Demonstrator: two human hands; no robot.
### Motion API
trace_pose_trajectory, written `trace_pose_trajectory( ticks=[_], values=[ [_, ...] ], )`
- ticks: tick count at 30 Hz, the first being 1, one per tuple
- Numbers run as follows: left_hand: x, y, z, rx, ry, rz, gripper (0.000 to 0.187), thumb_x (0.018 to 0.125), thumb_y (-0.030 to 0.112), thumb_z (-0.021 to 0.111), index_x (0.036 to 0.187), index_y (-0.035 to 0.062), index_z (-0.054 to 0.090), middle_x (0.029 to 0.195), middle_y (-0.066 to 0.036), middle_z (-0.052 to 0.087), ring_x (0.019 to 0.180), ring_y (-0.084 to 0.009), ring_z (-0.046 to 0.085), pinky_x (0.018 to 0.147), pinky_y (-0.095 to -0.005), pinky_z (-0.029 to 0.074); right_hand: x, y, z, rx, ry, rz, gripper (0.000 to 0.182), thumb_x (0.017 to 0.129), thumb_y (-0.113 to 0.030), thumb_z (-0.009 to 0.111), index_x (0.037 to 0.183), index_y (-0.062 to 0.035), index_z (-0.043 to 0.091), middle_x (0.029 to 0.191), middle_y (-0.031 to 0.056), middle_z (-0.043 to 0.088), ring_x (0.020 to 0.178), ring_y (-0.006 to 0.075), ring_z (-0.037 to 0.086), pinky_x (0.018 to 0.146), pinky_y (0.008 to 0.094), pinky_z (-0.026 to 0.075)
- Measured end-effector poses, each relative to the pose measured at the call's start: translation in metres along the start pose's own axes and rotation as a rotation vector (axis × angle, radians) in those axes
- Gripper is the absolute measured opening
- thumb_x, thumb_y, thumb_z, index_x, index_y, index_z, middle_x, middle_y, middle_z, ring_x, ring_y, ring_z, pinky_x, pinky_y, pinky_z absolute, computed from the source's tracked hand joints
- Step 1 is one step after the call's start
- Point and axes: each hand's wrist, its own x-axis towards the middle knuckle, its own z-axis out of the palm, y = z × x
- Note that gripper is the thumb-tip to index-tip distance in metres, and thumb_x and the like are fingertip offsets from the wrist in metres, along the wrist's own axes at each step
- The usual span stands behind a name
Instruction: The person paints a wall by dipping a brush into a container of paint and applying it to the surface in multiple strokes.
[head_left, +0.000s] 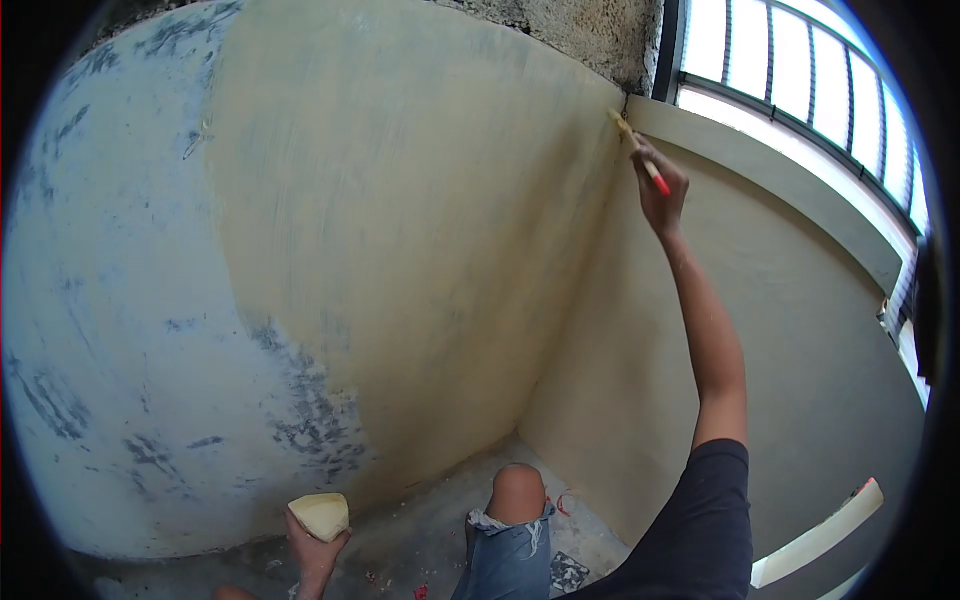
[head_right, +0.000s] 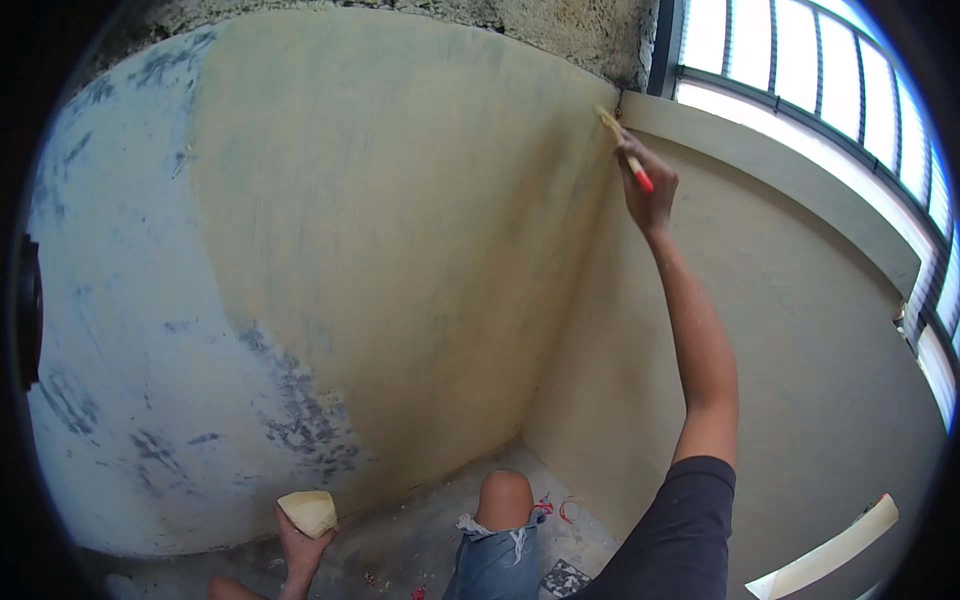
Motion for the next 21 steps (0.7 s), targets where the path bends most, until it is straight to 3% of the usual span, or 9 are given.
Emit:
trace_pose_trajectory(
  ticks=[2,4,5,10,15,17,19,21],
  values=[
    [0.003,0.008,0.001,-0.012,0.001,0.002,0.089,0.057,0.011,0.095,0.127,0.0004,0.042,0.115,-0.017,0.064,0.107,-0.0315,0.066,0.095,-0.0420,0.052,0.036,0.032,0.010,-0.051,0.017,0.008,0.005,0.092,-0.009,0.071,0.094,-0.0123,0.073,0.117,0.0098,0.075,0.102,0.0269,0.075,0.082,0.0338,0.058],
    [0.004,0.016,0.001,-0.017,0.006,0.003,0.089,0.057,0.012,0.095,0.128,0.0004,0.043,0.115,-0.017,0.064,0.106,-0.0307,0.066,0.095,-0.0418,0.051,0.047,0.051,0.022,-0.076,-0.047,0.093,0.007,0.093,-0.011,0.072,0.097,-0.0058,0.073,0.117,0.0084,0.075,0.102,0.0187,0.075,0.084,0.0286,0.056],
    [0.004,0.018,0.002,-0.027,0.005,0.018,0.089,0.057,0.012,0.095,0.128,0.0005,0.043,0.115,-0.016,0.064,0.106,-0.0304,0.066,0.095,-0.0417,0.052,0.037,0.051,0.032,-0.068,-0.035,0.101,0.007,0.093,-0.011,0.072,0.097,-0.0058,0.073,0.117,0.0084,0.075,0.102,0.0187,0.075,0.084,0.0286,0.056],
    [0.004,0.018,0.000,-0.022,-0.015,0.002,0.087,0.058,0.012,0.094,0.127,0.0005,0.043,0.115,-0.016,0.064,0.106,-0.0301,0.066,0.094,-0.0414,0.052,-0.101,0.026,0.071,0.096,-0.046,0.269,0.004,0.089,-0.005,0.072,0.092,-0.0038,0.071,0.116,0.0138,0.075,0.107,0.0208,0.074,0.085,0.0301,0.056],
    [0.003,0.017,-0.002,0.029,-0.021,-0.011,0.085,0.058,0.011,0.094,0.126,0.0021,0.043,0.115,-0.016,0.065,0.107,-0.0305,0.067,0.093,-0.0428,0.053,-0.282,-0.054,0.038,0.272,-0.410,0.264,0.014,0.082,0.006,0.070,0.089,-0.0051,0.068,0.103,0.0186,0.074,0.113,0.0289,0.072,0.087,0.0355,0.056],
    [0.003,0.020,-0.001,-0.016,-0.023,-0.011,0.085,0.058,0.011,0.094,0.126,0.0026,0.044,0.115,-0.016,0.065,0.107,-0.0304,0.067,0.093,-0.0428,0.053,-0.319,-0.106,0.007,0.393,-0.542,0.361,0.011,0.084,0.006,0.070,0.090,-0.0023,0.068,0.094,0.0177,0.073,0.105,0.0269,0.074,0.086,0.0336,0.056],
    [0.005,0.022,0.002,-0.063,-0.014,0.035,0.085,0.058,0.012,0.096,0.125,0.0035,0.044,0.115,-0.015,0.066,0.108,-0.0297,0.068,0.095,-0.0423,0.054,-0.311,-0.165,0.001,0.511,-0.589,0.385,0.009,0.085,0.006,0.071,0.090,-0.0012,0.068,0.092,0.0162,0.074,0.101,0.0253,0.075,0.086,0.0328,0.056],
    [0.009,0.011,0.005,-0.119,-0.015,0.075,0.086,0.058,0.013,0.097,0.125,0.0051,0.045,0.117,-0.014,0.067,0.111,-0.0285,0.068,0.097,-0.0416,0.054,-0.289,-0.237,-0.009,0.693,-0.498,0.696,0.006,0.087,0.002,0.075,0.091,0.0011,0.071,0.093,0.0118,0.075,0.095,0.0188,0.074,0.082,0.0317,0.057]
  ],
)
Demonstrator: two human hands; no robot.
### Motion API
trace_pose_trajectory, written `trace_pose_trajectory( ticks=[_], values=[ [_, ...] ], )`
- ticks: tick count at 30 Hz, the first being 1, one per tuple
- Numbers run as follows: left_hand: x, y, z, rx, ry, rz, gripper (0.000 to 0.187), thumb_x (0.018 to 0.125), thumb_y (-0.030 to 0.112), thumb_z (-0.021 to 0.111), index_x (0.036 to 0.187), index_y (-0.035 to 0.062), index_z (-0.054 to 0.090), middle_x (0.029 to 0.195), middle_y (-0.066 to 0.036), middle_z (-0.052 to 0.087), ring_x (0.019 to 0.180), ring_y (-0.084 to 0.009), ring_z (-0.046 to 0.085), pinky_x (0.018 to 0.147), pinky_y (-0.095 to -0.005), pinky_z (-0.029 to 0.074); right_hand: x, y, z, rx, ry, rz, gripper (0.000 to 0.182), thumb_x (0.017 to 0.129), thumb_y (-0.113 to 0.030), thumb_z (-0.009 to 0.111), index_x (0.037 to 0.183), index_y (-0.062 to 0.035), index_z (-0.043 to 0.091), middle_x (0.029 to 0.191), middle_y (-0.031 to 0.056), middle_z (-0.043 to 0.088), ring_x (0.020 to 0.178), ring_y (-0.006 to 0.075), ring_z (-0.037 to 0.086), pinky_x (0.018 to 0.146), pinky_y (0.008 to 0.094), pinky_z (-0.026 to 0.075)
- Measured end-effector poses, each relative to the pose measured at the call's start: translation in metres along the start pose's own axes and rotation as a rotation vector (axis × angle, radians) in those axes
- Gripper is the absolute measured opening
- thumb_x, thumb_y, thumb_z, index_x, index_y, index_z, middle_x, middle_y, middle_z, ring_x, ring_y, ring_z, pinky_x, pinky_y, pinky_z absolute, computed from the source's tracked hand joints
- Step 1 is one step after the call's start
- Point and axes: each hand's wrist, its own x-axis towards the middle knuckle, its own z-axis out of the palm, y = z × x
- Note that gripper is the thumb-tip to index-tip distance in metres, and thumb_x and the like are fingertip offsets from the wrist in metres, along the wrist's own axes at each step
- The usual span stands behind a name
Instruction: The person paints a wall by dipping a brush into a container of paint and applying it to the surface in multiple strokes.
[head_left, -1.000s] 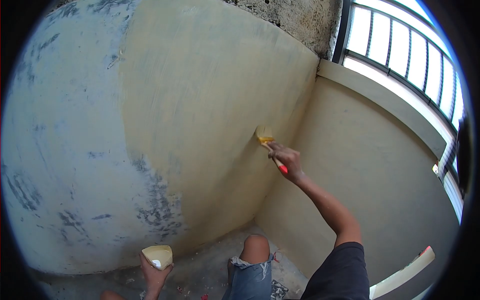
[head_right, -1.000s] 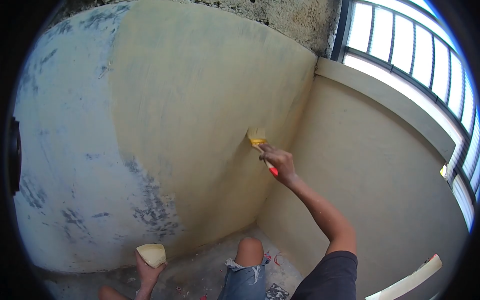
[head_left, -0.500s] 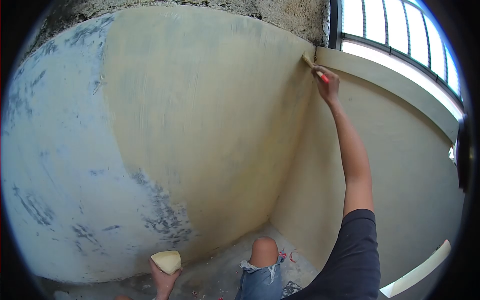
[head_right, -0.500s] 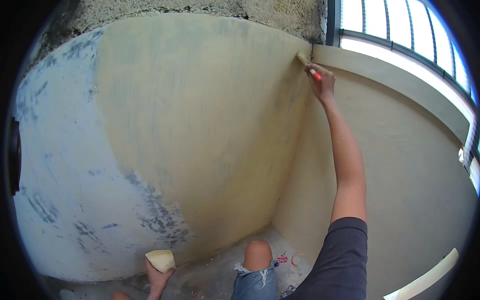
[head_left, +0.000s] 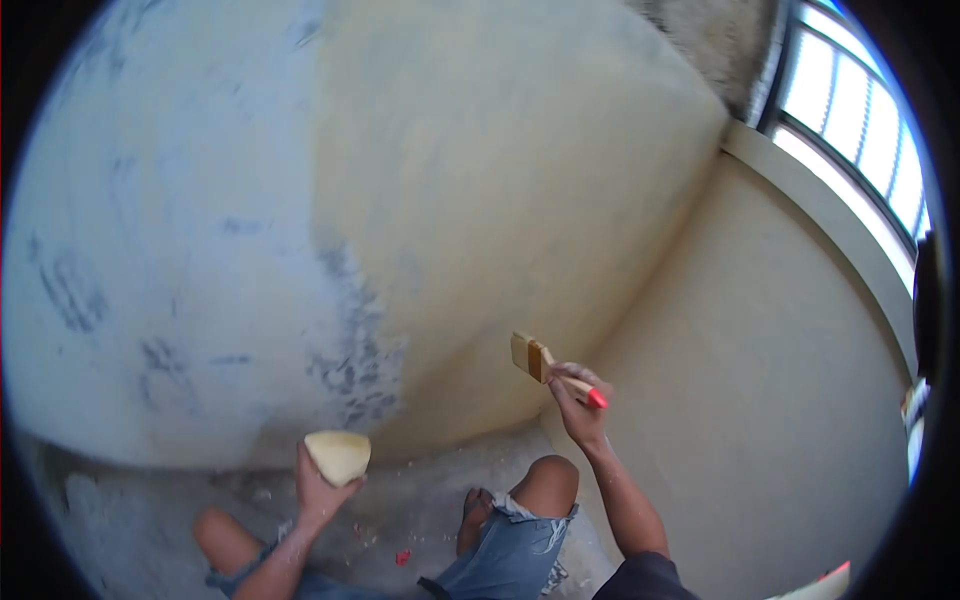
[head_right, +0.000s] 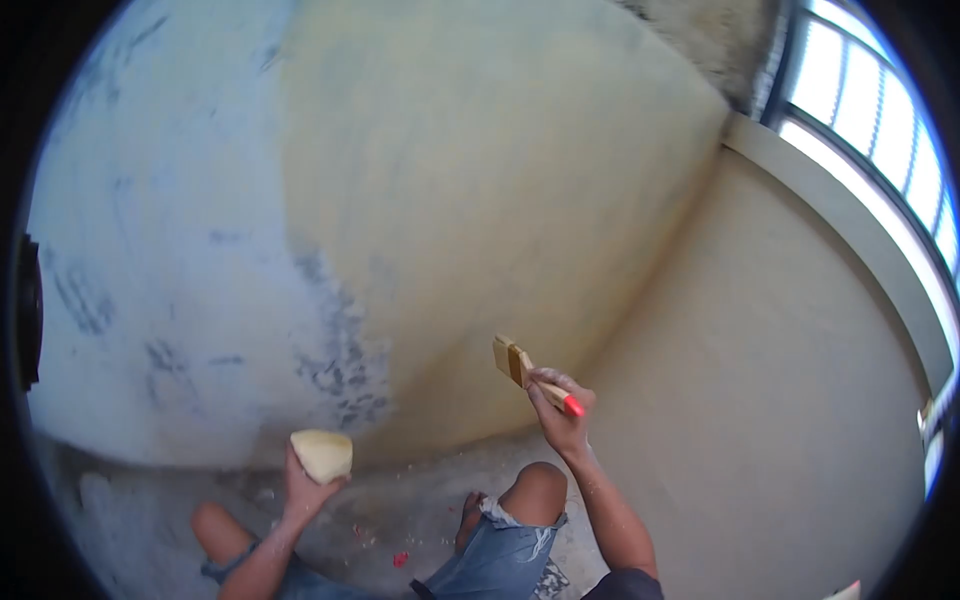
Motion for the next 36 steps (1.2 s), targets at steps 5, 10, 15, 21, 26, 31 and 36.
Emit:
trace_pose_trajectory(
  ticks=[5,10,15,21,26,31,36],
  values=[
    [0.009,0.022,-0.007,0.127,0.067,0.010,0.082,0.060,0.014,0.095,0.127,0.0044,0.048,0.116,-0.016,0.067,0.111,-0.0306,0.068,0.094,-0.0402,0.054,0.014,-0.117,0.091,0.382,-0.123,0.220,0.022,0.085,-0.005,0.082,0.102,-0.0003,0.069,0.099,0.0057,0.069,0.091,0.0129,0.066,0.080,0.0283,0.056],
    [0.002,0.029,-0.013,0.209,0.075,-0.029,0.081,0.062,0.017,0.094,0.128,0.0055,0.048,0.115,-0.016,0.067,0.109,-0.0324,0.069,0.092,-0.0414,0.055,-0.002,-0.142,0.141,0.438,-0.400,0.084,0.023,0.083,-0.004,0.084,0.101,0.0000,0.070,0.097,0.0070,0.071,0.090,0.0123,0.067,0.078,0.0270,0.056],
    [-0.006,0.025,-0.014,0.257,0.056,-0.003,0.087,0.063,0.018,0.094,0.134,0.0048,0.046,0.115,-0.018,0.066,0.109,-0.0349,0.069,0.092,-0.0425,0.054,-0.015,-0.115,0.169,0.417,-0.697,0.080,0.018,0.080,-0.003,0.084,0.095,0.0013,0.075,0.088,0.0088,0.075,0.081,0.0120,0.070,0.074,0.0269,0.057],
    [-0.011,0.012,-0.013,0.205,-0.058,-0.123,0.089,0.064,0.018,0.092,0.137,0.0014,0.044,0.126,-0.021,0.058,0.120,-0.0393,0.060,0.100,-0.0452,0.051,-0.017,-0.093,0.180,0.368,-0.809,0.173,0.018,0.079,-0.003,0.081,0.096,0.0016,0.075,0.087,0.0072,0.076,0.079,0.0110,0.069,0.074,0.0270,0.057],
    [-0.013,0.006,-0.009,0.257,-0.094,-0.140,0.090,0.063,0.017,0.092,0.137,0.0018,0.044,0.126,-0.021,0.058,0.120,-0.0396,0.060,0.100,-0.0456,0.050,-0.024,-0.091,0.192,0.370,-0.902,0.060,0.017,0.078,-0.005,0.078,0.094,-0.0010,0.074,0.085,0.0089,0.076,0.074,0.0149,0.071,0.073,0.0284,0.057],
    [-0.012,0.005,-0.001,0.294,-0.051,-0.068,0.086,0.062,0.018,0.094,0.133,0.0048,0.047,0.118,-0.019,0.064,0.111,-0.0357,0.067,0.092,-0.0422,0.054,-0.023,-0.093,0.198,0.297,-1.000,0.055,0.018,0.078,-0.004,0.078,0.095,-0.0007,0.073,0.085,0.0103,0.075,0.074,0.0171,0.072,0.073,0.0281,0.057],
    [-0.012,0.007,0.000,0.318,-0.065,-0.091,0.085,0.063,0.018,0.094,0.132,0.0051,0.047,0.120,-0.019,0.063,0.112,-0.0369,0.066,0.092,-0.0423,0.053,-0.024,-0.092,0.206,0.163,-1.093,0.006,0.018,0.078,-0.003,0.078,0.095,0.0003,0.073,0.085,0.0104,0.075,0.075,0.0157,0.073,0.073,0.0271,0.057]
  ],
)
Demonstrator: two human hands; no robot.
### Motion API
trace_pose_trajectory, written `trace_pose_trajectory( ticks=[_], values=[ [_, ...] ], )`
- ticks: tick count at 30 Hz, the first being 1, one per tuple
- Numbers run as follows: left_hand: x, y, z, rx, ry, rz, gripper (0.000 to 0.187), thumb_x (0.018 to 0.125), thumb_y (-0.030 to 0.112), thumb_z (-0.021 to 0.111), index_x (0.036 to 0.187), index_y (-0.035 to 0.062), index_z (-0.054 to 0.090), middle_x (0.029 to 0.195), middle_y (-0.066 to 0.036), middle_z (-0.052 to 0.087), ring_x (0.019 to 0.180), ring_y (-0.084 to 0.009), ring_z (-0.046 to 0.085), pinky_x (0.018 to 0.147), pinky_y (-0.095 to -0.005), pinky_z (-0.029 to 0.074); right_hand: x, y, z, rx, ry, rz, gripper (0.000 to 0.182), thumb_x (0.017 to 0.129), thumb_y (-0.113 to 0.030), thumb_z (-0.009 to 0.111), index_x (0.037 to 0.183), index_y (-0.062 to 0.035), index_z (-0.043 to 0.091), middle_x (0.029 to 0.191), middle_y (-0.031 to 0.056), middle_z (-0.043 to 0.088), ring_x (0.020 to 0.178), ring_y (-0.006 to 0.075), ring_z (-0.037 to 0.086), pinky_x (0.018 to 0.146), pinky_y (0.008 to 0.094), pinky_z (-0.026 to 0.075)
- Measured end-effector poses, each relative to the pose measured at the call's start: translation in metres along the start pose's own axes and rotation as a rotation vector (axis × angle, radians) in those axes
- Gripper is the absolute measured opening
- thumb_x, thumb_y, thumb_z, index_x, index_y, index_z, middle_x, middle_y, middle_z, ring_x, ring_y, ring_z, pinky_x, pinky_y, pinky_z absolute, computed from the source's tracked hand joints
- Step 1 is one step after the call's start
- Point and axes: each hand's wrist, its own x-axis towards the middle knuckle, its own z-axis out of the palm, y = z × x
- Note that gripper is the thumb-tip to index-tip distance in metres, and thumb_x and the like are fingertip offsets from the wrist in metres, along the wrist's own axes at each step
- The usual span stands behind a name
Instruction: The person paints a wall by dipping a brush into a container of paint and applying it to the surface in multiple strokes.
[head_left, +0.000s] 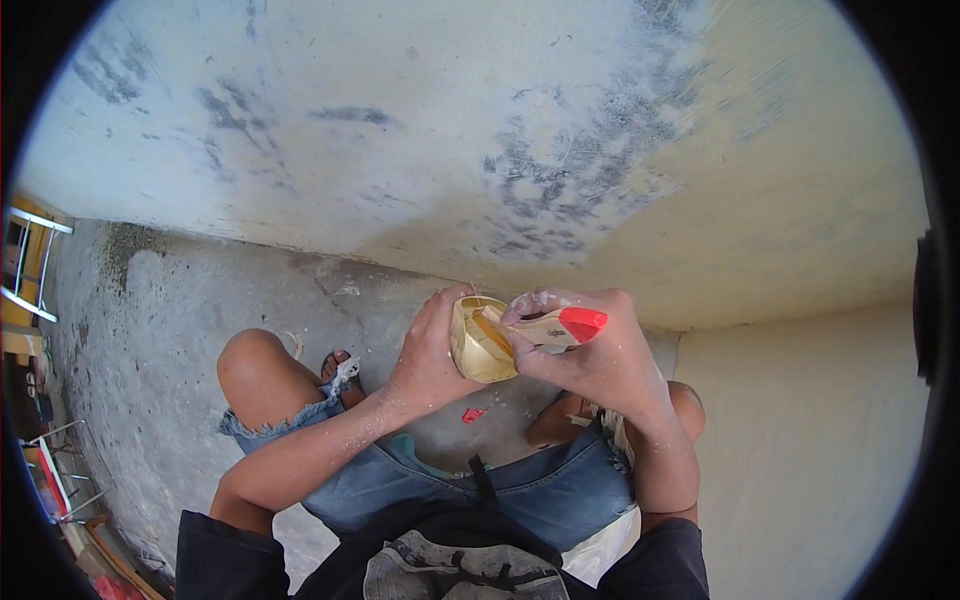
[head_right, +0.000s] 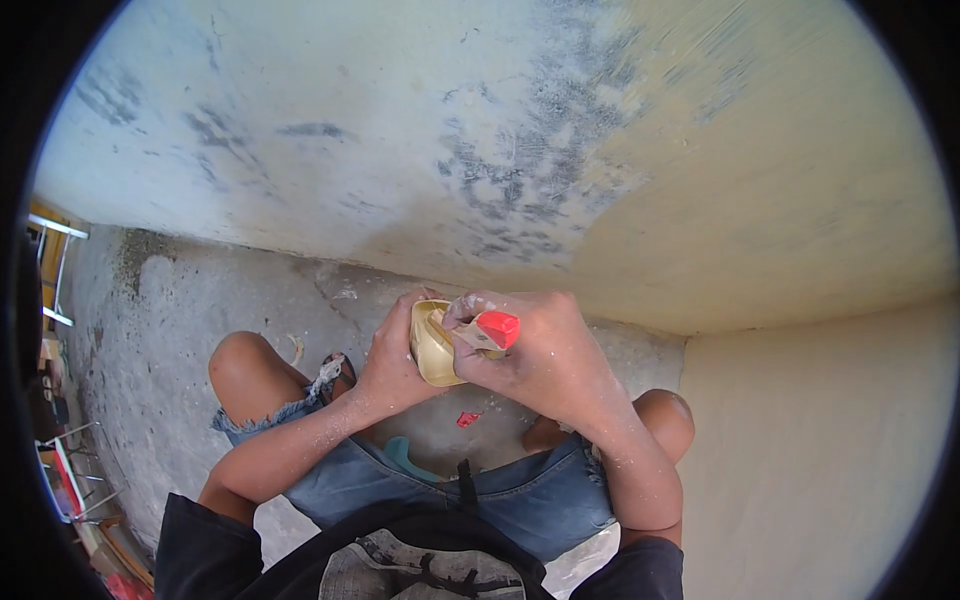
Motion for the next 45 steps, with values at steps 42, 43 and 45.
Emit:
trace_pose_trajectory(
  ticks=[42,43,45],
  values=[
    [0.011,0.001,-0.021,-0.047,0.187,-0.022,0.081,0.062,0.020,0.095,0.126,0.0046,0.047,0.114,-0.018,0.066,0.108,-0.0369,0.068,0.090,-0.0454,0.055,-0.026,0.054,0.031,1.004,0.437,0.327,0.035,0.101,-0.018,0.066,0.126,0.0066,0.061,0.103,0.0137,0.072,0.080,0.0171,0.072,0.071,0.0304,0.063],
    [0.014,0.002,-0.022,-0.052,0.192,0.018,0.081,0.062,0.020,0.095,0.126,0.0046,0.047,0.114,-0.018,0.066,0.108,-0.0369,0.068,0.090,-0.0454,0.055,-0.026,0.054,0.030,0.990,0.460,0.294,0.035,0.101,-0.018,0.066,0.126,0.0066,0.061,0.103,0.0137,0.072,0.080,0.0171,0.072,0.071,0.0304,0.063],
    [0.013,0.006,-0.023,-0.084,0.171,-0.029,0.081,0.063,0.021,0.095,0.126,0.0046,0.047,0.114,-0.018,0.067,0.108,-0.0359,0.068,0.090,-0.0450,0.055,-0.027,0.055,0.030,1.025,0.443,0.301,0.034,0.100,-0.018,0.067,0.125,0.0057,0.062,0.103,0.0137,0.072,0.082,0.0178,0.073,0.072,0.0307,0.063]
  ],
)
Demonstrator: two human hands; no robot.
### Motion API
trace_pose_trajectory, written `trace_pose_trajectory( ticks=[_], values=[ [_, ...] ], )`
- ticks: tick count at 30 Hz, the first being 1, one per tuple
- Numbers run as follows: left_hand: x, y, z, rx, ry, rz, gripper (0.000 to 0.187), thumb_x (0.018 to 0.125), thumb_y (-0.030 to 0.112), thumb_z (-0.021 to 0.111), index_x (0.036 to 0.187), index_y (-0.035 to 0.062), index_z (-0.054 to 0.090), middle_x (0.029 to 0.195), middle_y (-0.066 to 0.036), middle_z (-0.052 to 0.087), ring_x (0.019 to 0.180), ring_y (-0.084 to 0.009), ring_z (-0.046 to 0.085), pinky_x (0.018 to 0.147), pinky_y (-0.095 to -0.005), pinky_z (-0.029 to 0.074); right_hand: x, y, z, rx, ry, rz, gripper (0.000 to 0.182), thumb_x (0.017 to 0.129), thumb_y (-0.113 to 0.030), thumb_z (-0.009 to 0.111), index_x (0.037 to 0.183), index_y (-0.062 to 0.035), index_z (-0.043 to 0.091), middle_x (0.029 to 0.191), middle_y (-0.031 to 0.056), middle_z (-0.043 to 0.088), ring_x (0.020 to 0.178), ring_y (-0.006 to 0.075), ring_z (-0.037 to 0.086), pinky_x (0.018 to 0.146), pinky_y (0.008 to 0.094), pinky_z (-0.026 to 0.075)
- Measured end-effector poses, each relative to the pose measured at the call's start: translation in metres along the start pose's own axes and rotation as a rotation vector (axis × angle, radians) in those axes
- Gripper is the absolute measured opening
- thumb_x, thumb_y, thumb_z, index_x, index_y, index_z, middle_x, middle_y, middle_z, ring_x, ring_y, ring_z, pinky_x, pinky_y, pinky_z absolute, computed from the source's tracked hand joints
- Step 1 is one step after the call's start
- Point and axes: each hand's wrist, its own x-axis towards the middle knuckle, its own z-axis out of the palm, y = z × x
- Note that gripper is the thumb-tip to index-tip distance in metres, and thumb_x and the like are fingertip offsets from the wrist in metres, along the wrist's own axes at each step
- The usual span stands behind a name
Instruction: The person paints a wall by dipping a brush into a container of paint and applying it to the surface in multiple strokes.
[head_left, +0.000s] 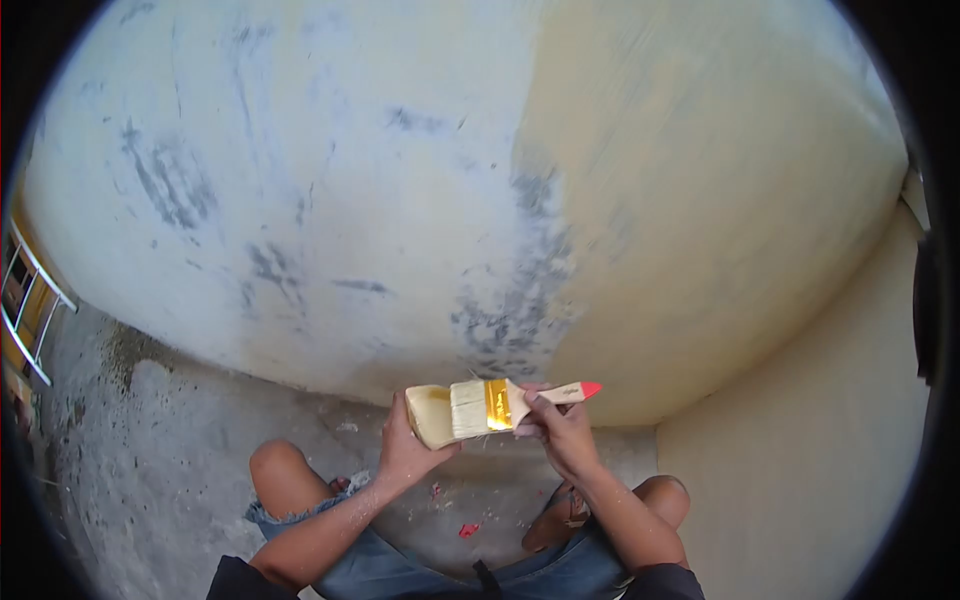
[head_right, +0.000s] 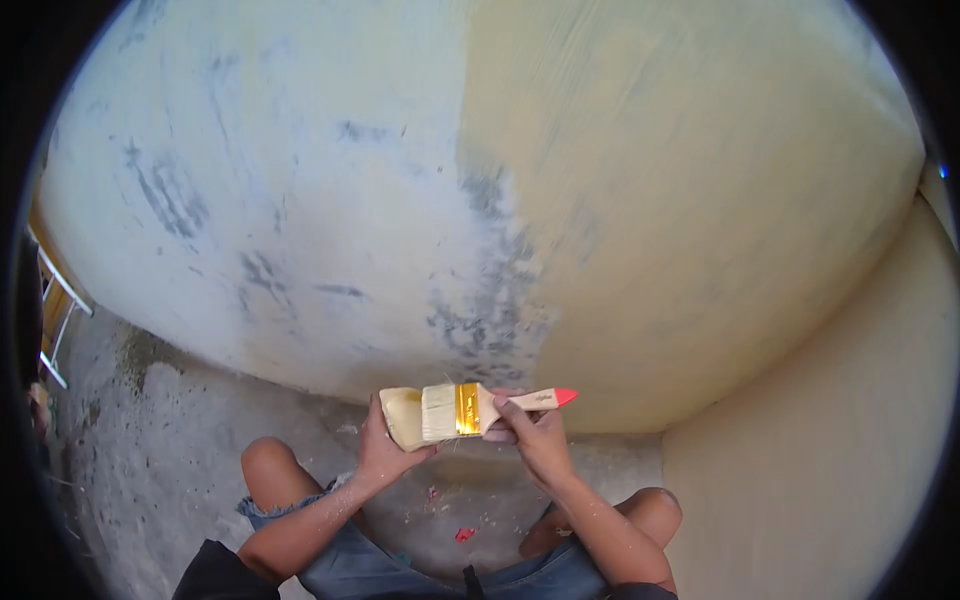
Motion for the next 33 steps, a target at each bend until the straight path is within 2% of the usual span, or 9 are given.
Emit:
trace_pose_trajectory(
  ticks=[3,8,12,18,21,23,27,29,33],
  values=[
    [0.0001,-0.0016,0.0004,-0.034,0.000,-0.001,0.080,0.063,0.021,0.096,0.125,0.0045,0.048,0.115,-0.018,0.067,0.109,-0.0346,0.069,0.090,-0.0442,0.055,0.0007,0.0019,-0.0022,0.078,0.020,0.053,0.033,0.100,-0.017,0.067,0.125,0.0040,0.061,0.100,0.0107,0.071,0.078,0.0153,0.072,0.067,0.0278,0.063],
    [0.0012,0.0009,-0.0003,-0.057,0.002,0.031,0.080,0.062,0.022,0.096,0.124,0.0042,0.048,0.114,-0.017,0.067,0.108,-0.0334,0.069,0.091,-0.0440,0.055,0.0018,0.0029,-0.0023,0.130,0.017,0.080,0.034,0.100,-0.017,0.067,0.127,0.0022,0.060,0.106,0.0101,0.069,0.081,0.0148,0.071,0.069,0.0270,0.064],
    [-0.0021,-0.0037,0.0000,-0.042,-0.004,0.000,0.081,0.062,0.021,0.096,0.124,0.0046,0.048,0.115,-0.017,0.066,0.108,-0.0332,0.068,0.092,-0.0440,0.055,-0.0015,0.0020,0.0009,0.051,0.010,0.048,0.033,0.100,-0.016,0.067,0.126,0.0026,0.061,0.106,0.0100,0.069,0.082,0.0151,0.071,0.070,0.0265,0.063],
    [-0.0008,-0.0067,0.0009,-0.033,-0.013,0.011,0.083,0.061,0.021,0.096,0.126,0.0043,0.046,0.115,-0.018,0.066,0.108,-0.0345,0.068,0.092,-0.0449,0.055,-0.0014,0.0057,-0.0010,0.138,0.036,0.117,0.033,0.099,-0.016,0.069,0.125,0.0030,0.061,0.106,0.0107,0.070,0.084,0.0152,0.072,0.071,0.0262,0.064],
    [-0.0017,-0.0072,0.0022,-0.028,-0.018,0.007,0.084,0.061,0.021,0.096,0.126,0.0041,0.046,0.115,-0.018,0.066,0.109,-0.0350,0.068,0.092,-0.0451,0.055,-0.0022,0.0050,0.0004,0.066,0.037,0.050,0.032,0.099,-0.016,0.068,0.125,0.0032,0.061,0.106,0.0110,0.070,0.084,0.0154,0.071,0.072,0.0265,0.064],
    [-0.0015,-0.0042,0.0022,-0.027,-0.022,0.007,0.084,0.061,0.021,0.096,0.126,0.0041,0.046,0.115,-0.018,0.066,0.109,-0.0351,0.068,0.092,-0.0451,0.055,-0.0009,0.0071,-0.0016,0.007,0.036,0.025,0.034,0.099,-0.016,0.069,0.124,0.0052,0.061,0.110,0.0161,0.071,0.092,0.0216,0.073,0.079,0.0340,0.063],
    [-0.0013,-0.0002,0.0033,-0.028,-0.019,0.000,0.082,0.062,0.021,0.096,0.125,0.0039,0.046,0.114,-0.018,0.066,0.109,-0.0349,0.068,0.091,-0.0449,0.055,-0.0029,0.0057,-0.0033,0.092,0.021,0.046,0.033,0.099,-0.015,0.069,0.124,0.0053,0.062,0.110,0.0163,0.070,0.092,0.0212,0.073,0.079,0.0339,0.064],
    [-0.0022,-0.0008,0.0040,-0.040,-0.019,-0.001,0.082,0.062,0.021,0.096,0.124,0.0039,0.046,0.114,-0.018,0.066,0.109,-0.0348,0.068,0.091,-0.0448,0.055,-0.0042,0.0033,-0.0008,0.063,0.021,0.048,0.031,0.100,-0.015,0.068,0.124,0.0041,0.061,0.107,0.0128,0.070,0.085,0.0165,0.072,0.072,0.0277,0.064],
    [0.0019,0.0004,0.0061,-0.037,-0.011,0.046,0.080,0.062,0.020,0.095,0.123,0.0042,0.047,0.114,-0.018,0.067,0.108,-0.0344,0.069,0.091,-0.0442,0.055,-0.0054,0.0003,0.0035,0.009,0.050,0.010,0.031,0.100,-0.015,0.067,0.123,0.0042,0.061,0.106,0.0124,0.070,0.085,0.0164,0.072,0.072,0.0276,0.064]
  ],
)
